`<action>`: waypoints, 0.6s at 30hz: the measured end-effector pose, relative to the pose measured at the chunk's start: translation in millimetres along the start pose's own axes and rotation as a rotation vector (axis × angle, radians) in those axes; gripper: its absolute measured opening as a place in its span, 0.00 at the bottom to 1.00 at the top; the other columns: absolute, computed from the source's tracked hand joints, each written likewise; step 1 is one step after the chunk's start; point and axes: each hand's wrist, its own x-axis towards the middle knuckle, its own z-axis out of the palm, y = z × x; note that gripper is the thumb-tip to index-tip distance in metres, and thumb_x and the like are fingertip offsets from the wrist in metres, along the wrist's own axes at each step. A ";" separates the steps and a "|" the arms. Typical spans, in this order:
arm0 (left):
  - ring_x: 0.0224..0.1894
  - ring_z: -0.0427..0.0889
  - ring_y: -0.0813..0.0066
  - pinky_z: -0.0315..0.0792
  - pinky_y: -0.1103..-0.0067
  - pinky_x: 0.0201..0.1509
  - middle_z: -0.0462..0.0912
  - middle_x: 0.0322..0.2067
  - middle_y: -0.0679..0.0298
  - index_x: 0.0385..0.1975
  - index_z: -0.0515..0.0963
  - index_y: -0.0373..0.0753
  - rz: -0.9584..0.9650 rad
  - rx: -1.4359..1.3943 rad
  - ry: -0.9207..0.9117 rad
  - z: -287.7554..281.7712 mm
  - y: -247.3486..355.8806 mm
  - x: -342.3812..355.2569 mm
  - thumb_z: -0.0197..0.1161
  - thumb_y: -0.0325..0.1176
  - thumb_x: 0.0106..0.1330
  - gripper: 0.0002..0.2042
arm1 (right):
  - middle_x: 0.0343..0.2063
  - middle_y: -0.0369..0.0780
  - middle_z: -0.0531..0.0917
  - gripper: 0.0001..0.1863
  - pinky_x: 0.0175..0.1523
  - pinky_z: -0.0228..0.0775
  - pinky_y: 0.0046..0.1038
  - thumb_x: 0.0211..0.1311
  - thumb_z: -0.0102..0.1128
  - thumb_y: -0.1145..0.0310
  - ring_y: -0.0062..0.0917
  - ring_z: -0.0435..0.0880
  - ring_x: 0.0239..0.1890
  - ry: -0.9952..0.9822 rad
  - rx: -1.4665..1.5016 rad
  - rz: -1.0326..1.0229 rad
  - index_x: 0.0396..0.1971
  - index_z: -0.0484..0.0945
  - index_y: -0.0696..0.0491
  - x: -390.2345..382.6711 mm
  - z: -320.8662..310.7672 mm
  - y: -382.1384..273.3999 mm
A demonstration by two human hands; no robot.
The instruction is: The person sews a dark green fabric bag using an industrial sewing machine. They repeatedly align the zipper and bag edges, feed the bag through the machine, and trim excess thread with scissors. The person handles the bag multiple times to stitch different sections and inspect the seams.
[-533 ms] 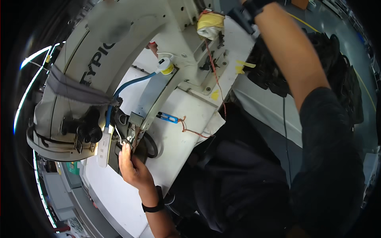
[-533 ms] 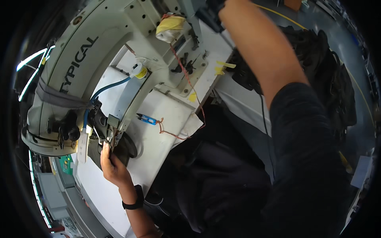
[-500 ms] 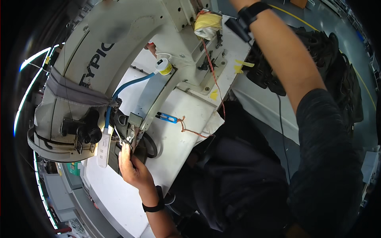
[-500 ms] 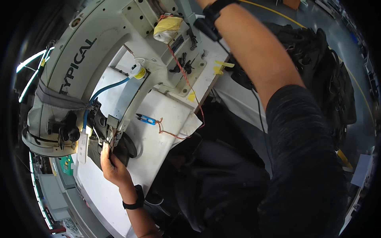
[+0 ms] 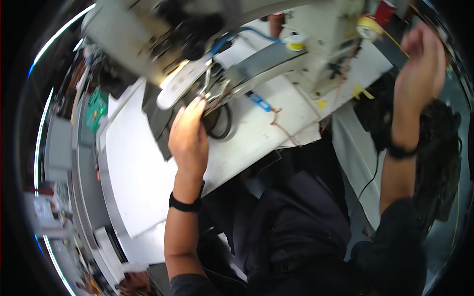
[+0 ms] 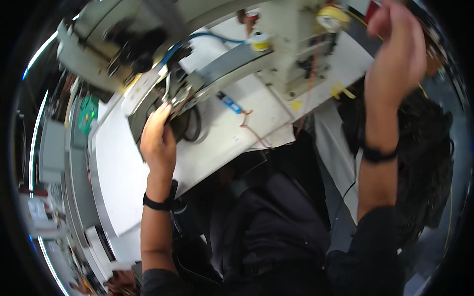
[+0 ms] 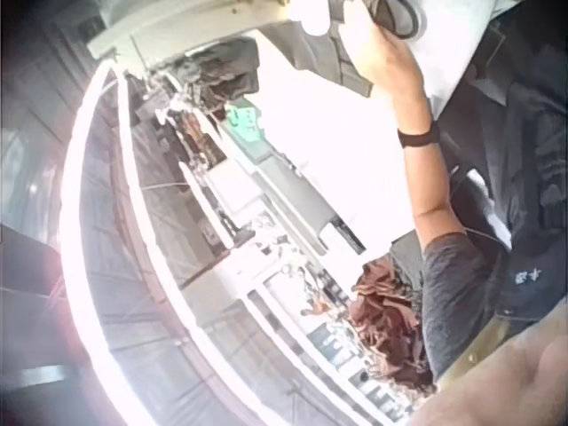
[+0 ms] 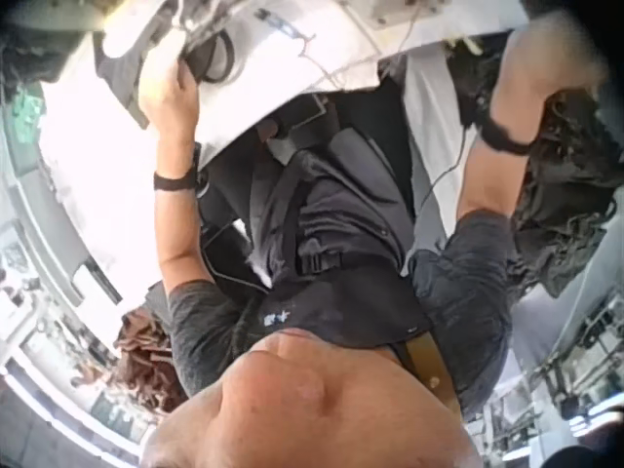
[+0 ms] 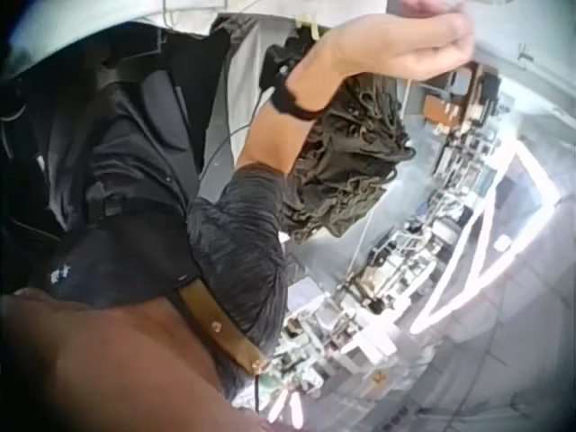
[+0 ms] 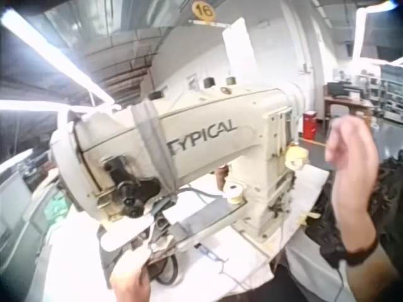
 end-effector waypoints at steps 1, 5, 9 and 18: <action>0.58 0.87 0.60 0.77 0.62 0.69 0.88 0.54 0.56 0.54 0.83 0.36 0.020 -0.003 -0.011 -3.3 0.0 2.7 0.62 0.12 0.63 0.20 | 0.27 0.36 0.80 0.16 0.44 0.73 0.21 0.83 0.48 0.68 0.15 0.75 0.29 -0.194 -0.075 -0.051 0.44 0.83 0.63 -39.3 4.1 -13.9; 0.57 0.87 0.60 0.77 0.63 0.68 0.88 0.54 0.56 0.54 0.83 0.36 0.032 -0.058 -0.026 -4.9 -2.3 2.8 0.62 0.13 0.62 0.20 | 0.24 0.30 0.82 0.06 0.28 0.65 0.19 0.74 0.64 0.71 0.09 0.73 0.23 -0.615 0.098 0.469 0.43 0.84 0.57 -161.5 98.7 -36.7; 0.56 0.88 0.60 0.78 0.63 0.67 0.89 0.52 0.57 0.52 0.84 0.37 0.023 -0.085 0.002 -1.4 -8.5 -3.1 0.62 0.12 0.61 0.20 | 0.15 0.31 0.78 0.09 0.24 0.63 0.20 0.73 0.64 0.68 0.11 0.68 0.17 -0.732 0.094 0.646 0.34 0.82 0.58 -173.2 162.7 -21.4; 0.53 0.90 0.60 0.79 0.64 0.64 0.91 0.49 0.56 0.50 0.86 0.37 0.004 -0.186 0.023 2.2 -17.3 0.5 0.64 0.13 0.62 0.18 | 0.17 0.34 0.81 0.09 0.21 0.63 0.19 0.72 0.64 0.68 0.11 0.71 0.14 -0.683 0.053 0.798 0.37 0.82 0.60 -194.0 174.0 -15.2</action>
